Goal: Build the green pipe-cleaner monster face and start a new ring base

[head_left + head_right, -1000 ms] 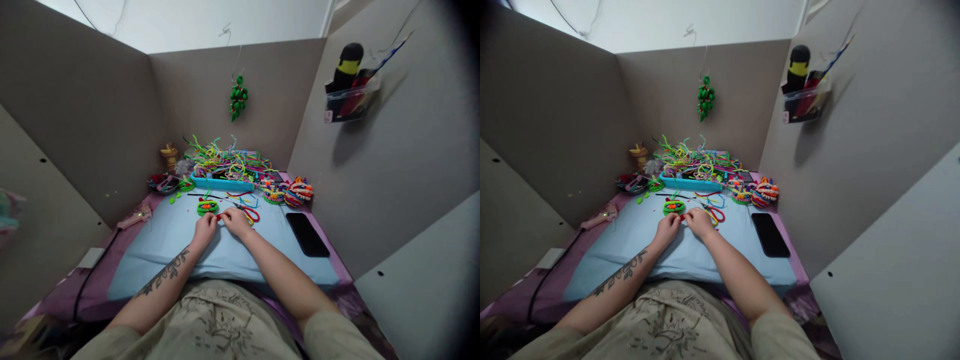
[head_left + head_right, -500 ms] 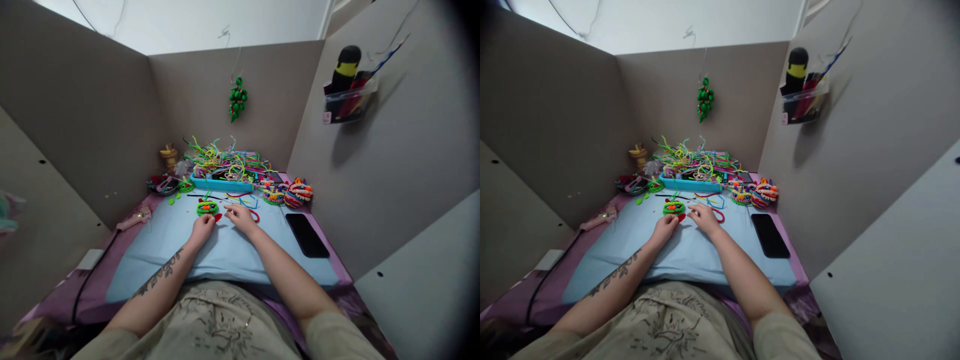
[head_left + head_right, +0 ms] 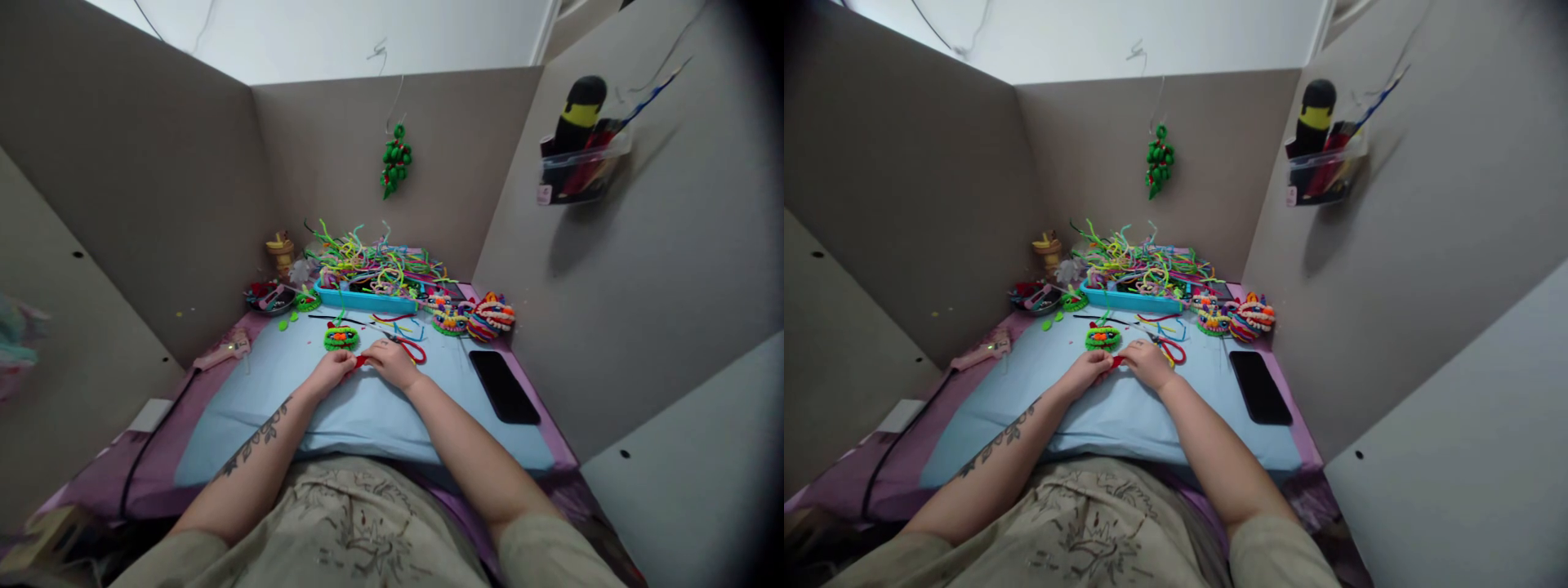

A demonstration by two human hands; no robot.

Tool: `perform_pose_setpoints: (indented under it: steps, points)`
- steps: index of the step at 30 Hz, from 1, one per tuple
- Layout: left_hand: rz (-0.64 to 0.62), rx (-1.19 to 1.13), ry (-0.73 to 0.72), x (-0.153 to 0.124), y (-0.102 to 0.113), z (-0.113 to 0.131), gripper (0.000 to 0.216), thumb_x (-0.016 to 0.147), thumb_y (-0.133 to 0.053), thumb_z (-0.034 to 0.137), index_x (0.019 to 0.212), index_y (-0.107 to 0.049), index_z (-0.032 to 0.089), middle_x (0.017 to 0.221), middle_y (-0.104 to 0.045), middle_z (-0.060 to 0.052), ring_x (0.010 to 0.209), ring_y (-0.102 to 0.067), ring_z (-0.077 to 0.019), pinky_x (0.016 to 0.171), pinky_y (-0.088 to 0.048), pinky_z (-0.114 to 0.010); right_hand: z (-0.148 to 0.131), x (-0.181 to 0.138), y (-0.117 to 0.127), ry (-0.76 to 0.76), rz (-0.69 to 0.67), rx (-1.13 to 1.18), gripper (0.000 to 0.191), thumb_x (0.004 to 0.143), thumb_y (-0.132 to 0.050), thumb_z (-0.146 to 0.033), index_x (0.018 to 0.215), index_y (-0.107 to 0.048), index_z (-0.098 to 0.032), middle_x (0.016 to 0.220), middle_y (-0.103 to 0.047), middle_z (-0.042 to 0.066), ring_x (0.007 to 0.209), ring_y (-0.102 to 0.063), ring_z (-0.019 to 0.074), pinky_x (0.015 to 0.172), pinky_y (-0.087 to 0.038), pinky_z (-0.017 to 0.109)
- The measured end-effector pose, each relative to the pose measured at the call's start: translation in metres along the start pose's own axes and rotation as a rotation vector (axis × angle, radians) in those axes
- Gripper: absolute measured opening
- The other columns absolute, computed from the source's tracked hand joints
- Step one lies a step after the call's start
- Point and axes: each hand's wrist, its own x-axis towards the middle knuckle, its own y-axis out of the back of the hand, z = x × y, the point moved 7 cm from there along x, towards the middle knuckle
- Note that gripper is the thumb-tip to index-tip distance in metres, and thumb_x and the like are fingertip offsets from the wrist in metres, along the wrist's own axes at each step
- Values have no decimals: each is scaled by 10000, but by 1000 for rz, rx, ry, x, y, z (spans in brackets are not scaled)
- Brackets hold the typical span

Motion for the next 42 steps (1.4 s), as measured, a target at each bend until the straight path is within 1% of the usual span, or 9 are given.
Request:
perform_pose_setpoints:
  steps: [9, 15, 18, 21, 25, 33, 36, 39, 42]
  points:
    - [11, 8, -23, 1, 0, -3, 221, 701, -568, 376, 656, -528, 164, 490, -461, 57, 379, -357, -67, 384, -243, -207, 4, 0, -3, -47, 5, 32, 149, 825, -581, -132, 887, -700, -197, 819, -674, 61, 814, -593, 182, 777, -474, 312]
    - [120, 39, -71, -1, 3, 0, 223, 743, -517, 389, 664, -500, 181, 475, -446, 70, 368, -344, -71, 387, -231, -210, 6, -1, 3, -193, 51, 54, 224, 825, -605, -240, 1029, -653, -162, 885, -659, 62, 712, -596, 138, 679, -474, 257]
    - [159, 67, -94, -1, 4, 2, 216, 735, -531, 378, 653, -522, 177, 459, -451, 69, 379, -358, -80, 405, -246, -213, 6, 0, 5, -259, 63, 39, 129, 834, -583, -238, 869, -680, -161, 785, -654, 44, 687, -583, 135, 649, -445, 242]
    - [194, 92, -108, -2, 5, 2, 195, 716, -551, 357, 646, -542, 176, 454, -470, 62, 408, -396, -95, 433, -275, -218, 4, 3, 3, -290, 59, 20, 158, 830, -564, -194, 708, -662, -167, 710, -640, 33, 701, -574, 142, 659, -417, 241]
    - [231, 116, -115, -2, 6, 0, 177, 709, -549, 341, 642, -562, 178, 459, -489, 49, 447, -438, -116, 458, -301, -228, 4, 5, -3, -314, 63, -7, 186, 820, -537, -148, 658, -626, -168, 690, -620, 37, 695, -547, 150, 659, -393, 250]
    - [260, 85, -97, -1, 8, -3, 160, 706, -553, 323, 625, -552, 185, 447, -483, 50, 428, -431, -116, 446, -293, -231, 8, 4, -4, -310, 83, 32, 189, 846, -520, -176, 717, -657, -164, 726, -637, 56, 732, -562, 165, 693, -418, 269]
    - [248, 53, -82, -2, 9, -2, 187, 718, -545, 340, 610, -524, 188, 432, -456, 58, 391, -391, -101, 424, -269, -227, 12, 2, 1, -263, 78, 78, 172, 852, -527, -188, 933, -678, -177, 873, -663, 64, 791, -589, 163, 728, -447, 277]
    - [218, 22, -62, -2, 7, -2, 212, 726, -537, 356, 603, -507, 185, 430, -442, 62, 369, -357, -87, 404, -244, -221, 14, 1, 3, -188, 52, 105, 303, 824, -544, -136, 1102, -633, -215, 1014, -645, 64, 900, -588, 173, 795, -458, 300]
    - [176, -2, -41, -2, 5, -1, 208, 703, -562, 353, 604, -502, 181, 441, -446, 62, 368, -349, -77, 395, -230, -214, 11, 1, 1, -122, 18, 104, 288, 808, -550, -95, 1041, -664, -221, 969, -648, 60, 923, -575, 185, 830, -454, 318]
